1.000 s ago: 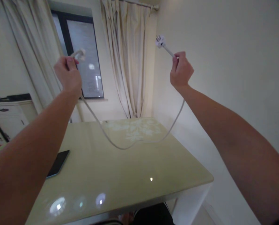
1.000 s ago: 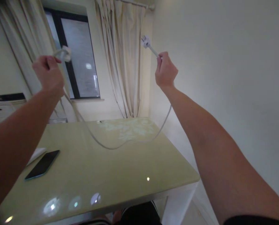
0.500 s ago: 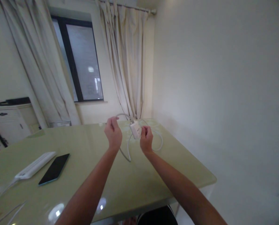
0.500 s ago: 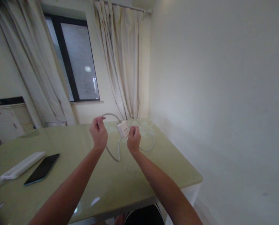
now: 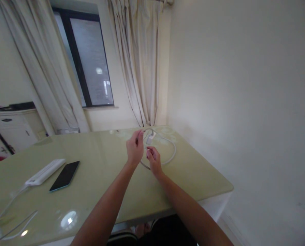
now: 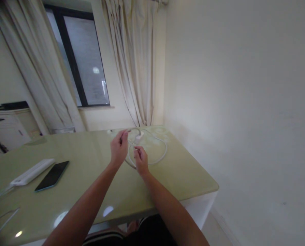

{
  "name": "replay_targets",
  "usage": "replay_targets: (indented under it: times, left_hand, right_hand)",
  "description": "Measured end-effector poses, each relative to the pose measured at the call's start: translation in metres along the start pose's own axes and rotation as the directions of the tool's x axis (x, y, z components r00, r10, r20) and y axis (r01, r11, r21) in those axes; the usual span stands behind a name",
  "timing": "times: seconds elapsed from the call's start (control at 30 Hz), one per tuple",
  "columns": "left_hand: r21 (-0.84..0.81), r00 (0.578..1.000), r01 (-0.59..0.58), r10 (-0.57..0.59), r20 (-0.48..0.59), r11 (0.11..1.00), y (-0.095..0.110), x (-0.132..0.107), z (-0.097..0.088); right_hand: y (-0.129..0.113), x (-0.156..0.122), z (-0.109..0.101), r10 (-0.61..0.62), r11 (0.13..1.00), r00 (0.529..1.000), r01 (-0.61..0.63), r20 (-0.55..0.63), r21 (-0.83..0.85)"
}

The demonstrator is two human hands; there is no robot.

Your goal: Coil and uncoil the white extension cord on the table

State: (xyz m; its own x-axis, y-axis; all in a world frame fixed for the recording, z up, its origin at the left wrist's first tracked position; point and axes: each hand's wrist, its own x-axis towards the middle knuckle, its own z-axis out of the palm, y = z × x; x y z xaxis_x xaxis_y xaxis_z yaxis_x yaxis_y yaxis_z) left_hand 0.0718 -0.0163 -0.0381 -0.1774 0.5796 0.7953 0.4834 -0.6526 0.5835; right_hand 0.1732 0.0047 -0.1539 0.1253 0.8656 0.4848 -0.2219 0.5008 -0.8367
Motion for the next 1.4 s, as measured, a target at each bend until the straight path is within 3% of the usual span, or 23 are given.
replay_targets:
  times: [0.17, 0.33, 0.4, 0.5, 0.53, 0.57, 0.6, 0.67, 0.7, 0.77, 0.83, 0.87, 0.9, 1.03, 1.13, 1.17, 1.23, 1.3, 1.33, 1.4]
  left_hand:
    - [0.051, 0.950, 0.031, -0.045, 0.310, 0.998, 0.002, -0.039, -0.002]
    - [-0.009, 0.775, 0.141, -0.105, 0.623, 0.990, -0.009, -0.065, -0.015]
    - [-0.030, 0.643, 0.286, -0.169, 0.747, 0.958, -0.014, -0.072, -0.021]
    - [-0.045, 0.320, 0.555, -0.164, 0.933, 0.830, -0.018, -0.081, -0.029]
    - [-0.051, 0.237, 0.606, -0.118, 0.964, 0.794, -0.018, -0.084, -0.031]
    - [-0.060, 0.178, 0.626, -0.067, 0.982, 0.777, -0.018, -0.087, -0.033]
    - [-0.064, 0.145, 0.619, -0.034, 0.989, 0.783, -0.018, -0.090, -0.033]
    - [-0.036, 0.153, 0.526, -0.053, 0.987, 0.850, -0.021, -0.093, -0.033]
    - [-0.001, 0.191, 0.433, -0.091, 0.977, 0.901, -0.025, -0.092, -0.033]
    - [0.147, 0.312, 0.157, -0.190, 0.931, 0.977, -0.038, -0.087, -0.033]
    - [0.379, 0.424, -0.113, -0.300, 0.855, 0.919, -0.060, -0.075, -0.035]
    - [0.505, 0.465, -0.188, -0.376, 0.801, 0.843, -0.073, -0.068, -0.037]
    - [0.590, 0.478, -0.220, -0.442, 0.759, 0.777, -0.086, -0.060, -0.040]
    - [0.703, 0.535, -0.195, -0.527, 0.660, 0.684, -0.129, -0.038, -0.048]
    - [0.679, 0.550, -0.209, -0.490, 0.677, 0.704, -0.130, -0.036, -0.039]
    - [0.637, 0.539, -0.209, -0.456, 0.708, 0.742, -0.125, -0.039, -0.031]
    - [0.471, 0.480, -0.144, -0.354, 0.802, 0.871, -0.112, -0.048, -0.010]
    - [0.226, 0.393, 0.056, -0.229, 0.891, 0.973, -0.100, -0.062, 0.013]
    - [0.132, 0.394, 0.145, -0.179, 0.901, 0.981, -0.096, -0.070, 0.024]
    - [0.042, 0.521, 0.225, -0.157, 0.839, 0.973, -0.094, -0.085, 0.040]
  right_hand:
    - [-0.013, 0.009, -0.011, 0.064, 0.969, 0.998, -0.058, -0.019, 0.241]
    - [-0.026, 0.019, -0.022, 0.177, 0.918, 0.984, -0.163, -0.007, 0.362]
    - [-0.029, 0.022, -0.027, 0.197, 0.885, 0.980, -0.188, 0.024, 0.426]
    - [-0.031, 0.026, -0.034, 0.209, 0.852, 0.977, -0.200, 0.035, 0.483]
    - [-0.031, 0.027, -0.036, 0.214, 0.844, 0.976, -0.202, 0.034, 0.497]
    - [-0.031, 0.028, -0.038, 0.220, 0.834, 0.975, -0.203, 0.030, 0.513]
    - [-0.031, 0.030, -0.040, 0.226, 0.823, 0.974, -0.204, 0.024, 0.530]
    - [-0.030, 0.032, -0.045, 0.237, 0.809, 0.971, -0.206, 0.015, 0.550]
    - [-0.030, 0.033, -0.047, 0.242, 0.812, 0.970, -0.210, 0.013, 0.545]
    - [-0.028, 0.034, -0.049, 0.253, 0.828, 0.967, -0.227, 0.020, 0.513]
    - [-0.023, 0.034, -0.048, 0.269, 0.849, 0.963, -0.247, 0.021, 0.467]
    - [-0.020, 0.033, -0.047, 0.278, 0.863, 0.960, -0.257, 0.014, 0.435]
    - [-0.016, 0.032, -0.044, 0.291, 0.881, 0.957, -0.270, 0.006, 0.389]
    - [0.005, 0.027, -0.031, 0.292, 0.955, 0.955, -0.289, -0.047, 0.066]
    - [0.017, 0.025, -0.025, 0.227, 0.965, 0.971, -0.235, -0.074, -0.119]
    - [0.019, 0.025, -0.026, 0.216, 0.963, 0.973, -0.225, -0.079, -0.149]
    - [0.021, 0.024, -0.028, 0.203, 0.955, 0.975, -0.217, -0.088, -0.200]
    - [0.022, 0.023, -0.032, 0.152, 0.940, 0.985, -0.170, -0.082, -0.296]
    - [0.021, 0.022, -0.034, 0.110, 0.924, 0.991, -0.128, -0.071, -0.359]
    - [0.021, 0.019, -0.038, 0.026, 0.879, 0.999, -0.039, -0.035, -0.475]
